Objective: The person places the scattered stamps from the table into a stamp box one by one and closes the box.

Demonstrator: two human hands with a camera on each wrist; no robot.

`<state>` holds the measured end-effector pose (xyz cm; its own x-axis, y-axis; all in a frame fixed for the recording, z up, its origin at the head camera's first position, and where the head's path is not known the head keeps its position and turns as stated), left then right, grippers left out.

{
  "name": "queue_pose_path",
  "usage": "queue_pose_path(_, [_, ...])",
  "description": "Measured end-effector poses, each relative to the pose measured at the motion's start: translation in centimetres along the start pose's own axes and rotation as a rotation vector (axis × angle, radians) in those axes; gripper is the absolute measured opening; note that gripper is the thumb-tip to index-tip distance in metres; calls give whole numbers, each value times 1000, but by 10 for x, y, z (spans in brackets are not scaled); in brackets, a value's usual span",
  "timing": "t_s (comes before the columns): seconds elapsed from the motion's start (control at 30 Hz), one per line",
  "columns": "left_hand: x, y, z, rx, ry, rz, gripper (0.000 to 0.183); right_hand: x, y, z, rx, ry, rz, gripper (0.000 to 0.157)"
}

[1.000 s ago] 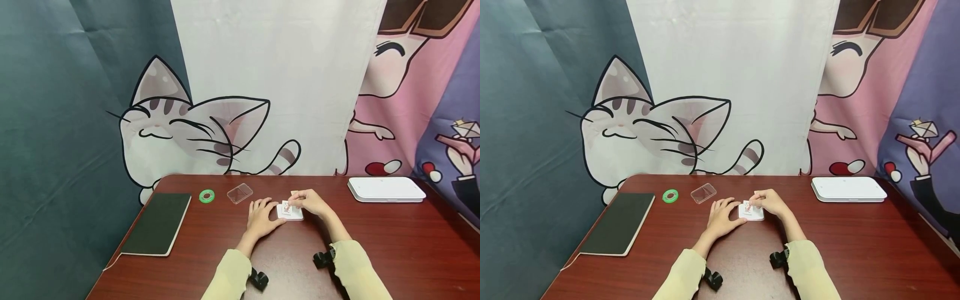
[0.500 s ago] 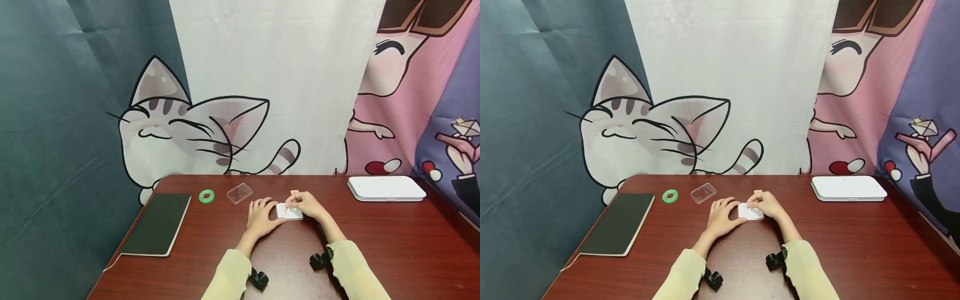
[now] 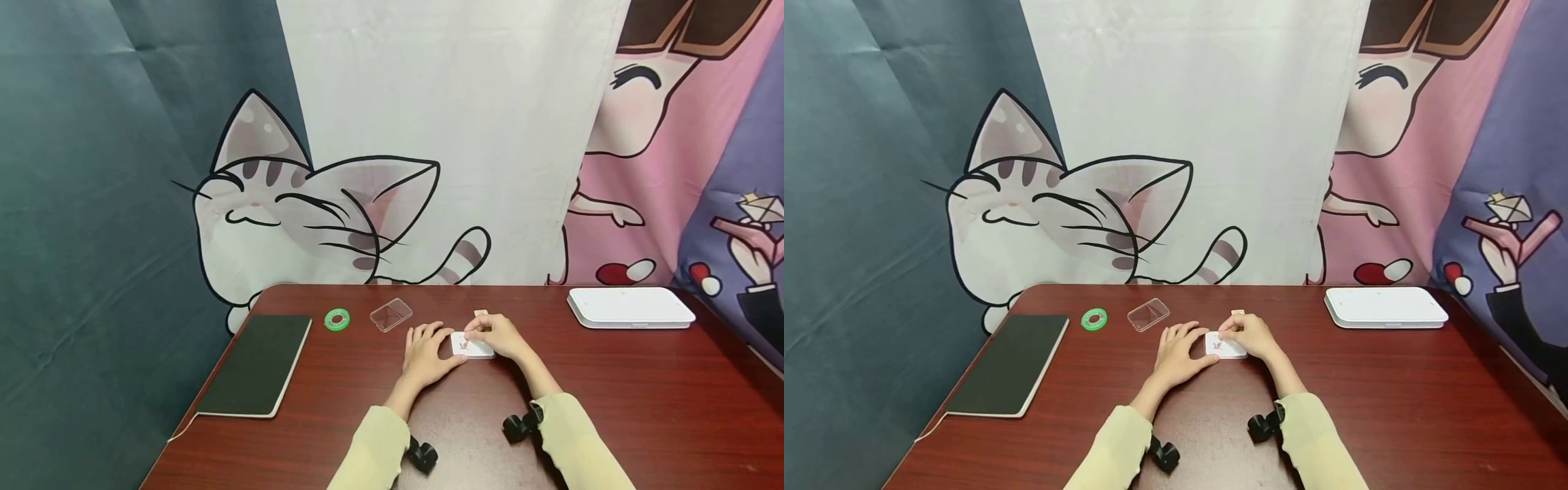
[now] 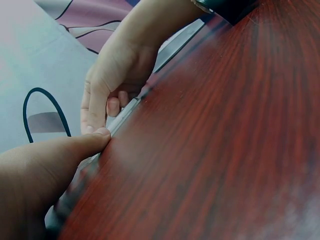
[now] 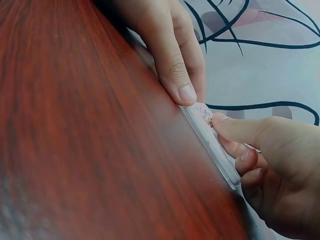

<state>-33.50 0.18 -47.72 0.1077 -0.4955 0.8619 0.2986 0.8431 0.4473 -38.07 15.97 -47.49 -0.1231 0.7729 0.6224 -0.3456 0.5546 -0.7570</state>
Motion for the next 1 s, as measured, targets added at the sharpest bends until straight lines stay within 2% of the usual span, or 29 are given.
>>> queue_pose_path(0.83, [2, 1, -2, 1, -1, -5, 56, -2, 2, -3, -6, 11, -42, 8])
queue_pose_path(1.0, [4, 2, -2, -3, 4, -9, 56, -1, 3, -3, 2, 13, -4, 9])
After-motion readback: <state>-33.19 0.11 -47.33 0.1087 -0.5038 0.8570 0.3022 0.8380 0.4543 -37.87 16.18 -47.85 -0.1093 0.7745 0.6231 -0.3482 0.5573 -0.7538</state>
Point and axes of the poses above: each hand's wrist, its own z-axis towards the middle knuckle, its own x-axis out of the back of the hand, y = z × x, the point moved 7 cm from there along z, towards the middle knuckle, and after that the axes turned 5 degrees about x, right-handed, at the moved point
